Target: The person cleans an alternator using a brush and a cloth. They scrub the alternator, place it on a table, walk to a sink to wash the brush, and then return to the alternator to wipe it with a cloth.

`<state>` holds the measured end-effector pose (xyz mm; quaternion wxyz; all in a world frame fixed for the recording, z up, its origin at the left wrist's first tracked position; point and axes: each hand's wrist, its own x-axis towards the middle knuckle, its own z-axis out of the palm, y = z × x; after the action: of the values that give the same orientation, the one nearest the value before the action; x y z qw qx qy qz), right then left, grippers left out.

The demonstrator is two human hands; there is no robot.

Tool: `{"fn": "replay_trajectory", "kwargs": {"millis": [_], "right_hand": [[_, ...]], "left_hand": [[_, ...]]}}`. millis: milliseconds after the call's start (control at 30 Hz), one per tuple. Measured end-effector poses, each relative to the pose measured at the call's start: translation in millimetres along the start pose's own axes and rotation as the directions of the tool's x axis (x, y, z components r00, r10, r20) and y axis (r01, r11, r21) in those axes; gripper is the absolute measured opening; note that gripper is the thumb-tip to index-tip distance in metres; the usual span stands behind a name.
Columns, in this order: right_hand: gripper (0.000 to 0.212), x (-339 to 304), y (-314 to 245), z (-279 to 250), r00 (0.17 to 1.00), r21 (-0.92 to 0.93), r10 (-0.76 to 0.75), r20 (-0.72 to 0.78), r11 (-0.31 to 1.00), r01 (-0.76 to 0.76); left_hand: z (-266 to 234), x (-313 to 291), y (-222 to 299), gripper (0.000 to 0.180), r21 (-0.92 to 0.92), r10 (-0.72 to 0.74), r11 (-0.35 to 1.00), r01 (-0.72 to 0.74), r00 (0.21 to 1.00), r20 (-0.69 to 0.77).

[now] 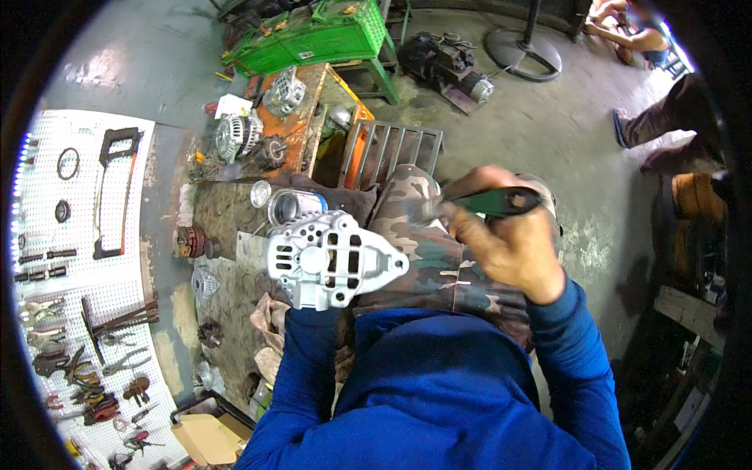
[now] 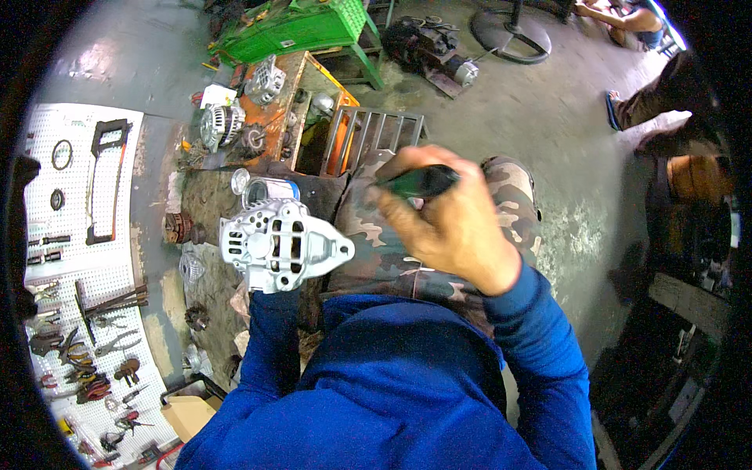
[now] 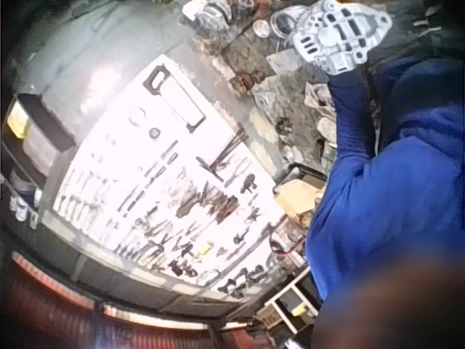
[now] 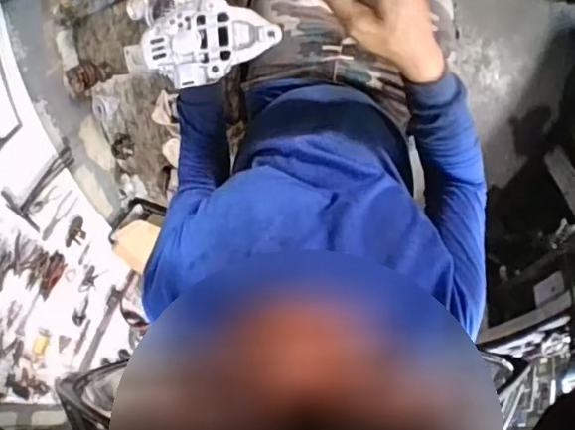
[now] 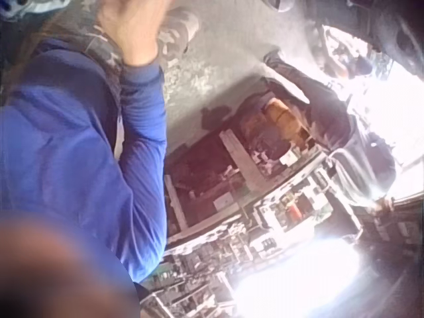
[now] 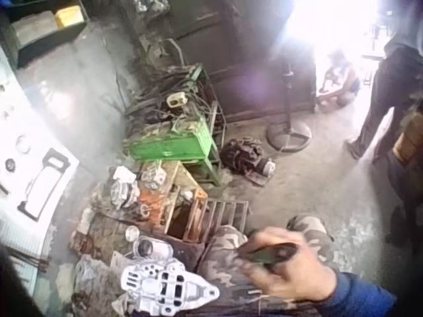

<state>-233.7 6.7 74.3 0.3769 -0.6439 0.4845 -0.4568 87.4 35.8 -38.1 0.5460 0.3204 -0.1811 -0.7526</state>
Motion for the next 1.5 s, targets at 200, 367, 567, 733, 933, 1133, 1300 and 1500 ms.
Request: {"fn": "replay_trajectory", "kwargs": {"millis": [200, 367, 567, 733, 933, 1133, 1300, 1500], "right_hand": [[0.019, 7, 1, 4, 0.942, 0.208, -0.137, 0.306, 0.975, 0.074], [0.016, 9, 14, 0, 0.986, 0.072, -0.062, -0.158, 0.995, 0.074], [0.021, -10, 9, 13, 0.922, -0.041, -0.377, -0.090, 0.926, 0.375], [0.019, -30, -17, 20, 0.954, 0.382, -0.199, 0.225, 0.919, 0.101], [0.034, -11, 9, 10, 0.857, -0.350, -0.503, -0.113, 0.827, 0.439], [0.044, -43, 0, 22, 0.823, -0.218, -0.564, -0.075, 0.814, 0.538], [0.023, -46, -8, 33, 0.915, 0.147, -0.400, 0.055, 0.909, 0.389], [0.017, -32, -1, 28, 0.952, 0.196, -0.273, 0.138, 0.950, 0.244]], "left_hand": [[-2, -7, -4, 0.045, -0.186, -0.012, 0.983, 0.007, 1.000, -0.028], [-7, -12, -7, 0.041, -0.181, 0.003, 0.983, -0.006, 1.000, -0.015], [-29, 9, -19, 0.037, -0.183, 0.008, 0.983, 0.001, 0.999, 0.045], [-34, 14, -17, 0.038, 0.575, 0.158, 0.792, -0.207, 0.978, 0.135], [-12, -7, -7, 0.042, -0.266, -0.009, 0.964, 0.002, 1.000, -0.024], [-10, -3, -1, 0.045, -0.401, -0.039, 0.916, 0.028, 0.999, -0.020], [-17, -6, -1, 0.048, -0.806, -0.195, 0.581, 0.110, 0.981, -0.006], [5, -7, -2, 0.045, -0.117, -0.159, 0.981, 0.154, 0.987, -0.037]]}}
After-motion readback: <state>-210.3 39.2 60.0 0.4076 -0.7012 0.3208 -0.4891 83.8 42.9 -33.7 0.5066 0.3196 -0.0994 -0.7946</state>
